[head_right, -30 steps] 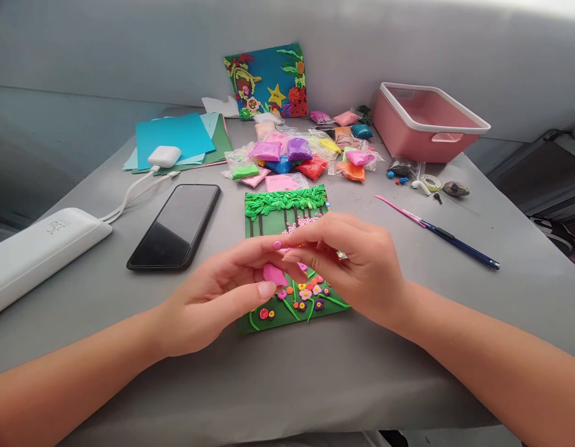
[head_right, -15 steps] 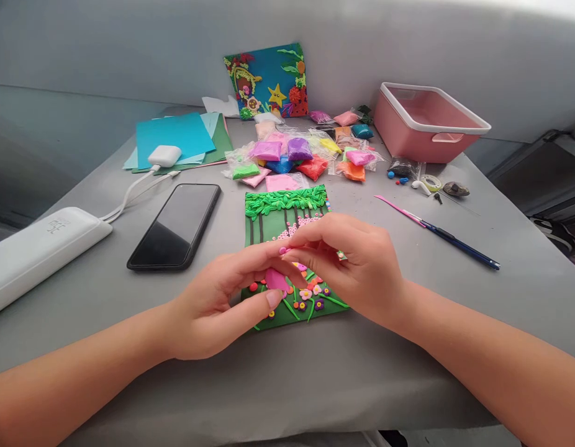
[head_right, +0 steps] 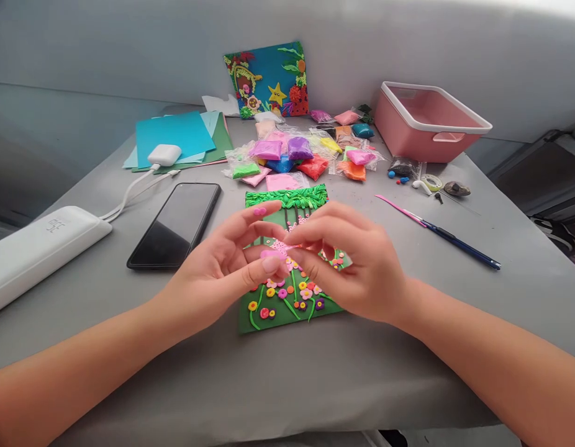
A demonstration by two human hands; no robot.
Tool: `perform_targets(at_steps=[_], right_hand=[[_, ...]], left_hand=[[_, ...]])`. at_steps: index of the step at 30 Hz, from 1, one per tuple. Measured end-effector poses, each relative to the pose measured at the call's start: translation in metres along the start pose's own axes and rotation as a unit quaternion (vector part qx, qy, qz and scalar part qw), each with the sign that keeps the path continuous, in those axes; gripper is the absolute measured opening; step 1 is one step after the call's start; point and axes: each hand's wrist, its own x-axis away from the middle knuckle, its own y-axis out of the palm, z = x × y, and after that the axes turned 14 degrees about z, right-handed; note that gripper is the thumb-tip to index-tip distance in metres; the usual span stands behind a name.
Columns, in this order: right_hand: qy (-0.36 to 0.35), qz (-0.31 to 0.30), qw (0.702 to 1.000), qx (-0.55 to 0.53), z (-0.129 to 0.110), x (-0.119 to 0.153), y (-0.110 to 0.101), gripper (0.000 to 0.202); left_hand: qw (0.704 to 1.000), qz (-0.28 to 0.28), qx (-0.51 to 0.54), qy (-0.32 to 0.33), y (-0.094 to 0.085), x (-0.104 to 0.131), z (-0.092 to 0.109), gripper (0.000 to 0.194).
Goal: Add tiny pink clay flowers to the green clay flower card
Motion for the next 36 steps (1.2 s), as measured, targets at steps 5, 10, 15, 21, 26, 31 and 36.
perform_targets(at_steps=[5, 10, 15, 21, 26, 31, 36], right_hand=[[-0.142, -0.054, 0.987, 0.054, 0.0007, 0.0019, -0.0015, 0.027], [-0.15, -0.042, 0.986, 0.063, 0.0001, 0.0031, -0.0041, 0.02], [-0.144, -0.03, 0.986, 0.073, -0.0032, 0.0012, -0.0052, 0.019], [-0.003, 0.04, 0.998, 0.039, 0.0, 0.0027, -0.0024, 0.011], [0.129, 0.045, 0.99, -0.043, 0.0008, 0.0031, 0.0005, 0.017], [0.153, 0.034, 0.987, -0.038, -0.0053, -0.0009, 0.001, 0.012], [0.128, 0.017, 0.991, -0.02, -0.0067, -0.0027, -0.0012, 0.017]], left_hand=[[0.999, -0.013, 0.028, -0.028, -0.0001, -0.0008, 0.0013, 0.061], [0.999, -0.012, 0.015, -0.035, -0.0005, -0.0008, 0.0016, 0.072], [0.998, -0.03, 0.025, -0.047, -0.0004, -0.0003, 0.0039, 0.051], [0.998, -0.01, 0.03, -0.062, -0.0005, -0.0021, 0.0044, 0.039], [0.997, 0.02, 0.048, -0.062, -0.0003, -0.0033, 0.0056, 0.042], [0.996, 0.039, 0.026, -0.071, 0.0007, -0.0019, 0.0071, 0.046], [0.997, 0.04, 0.011, -0.067, 0.0015, -0.0019, 0.0084, 0.053]])
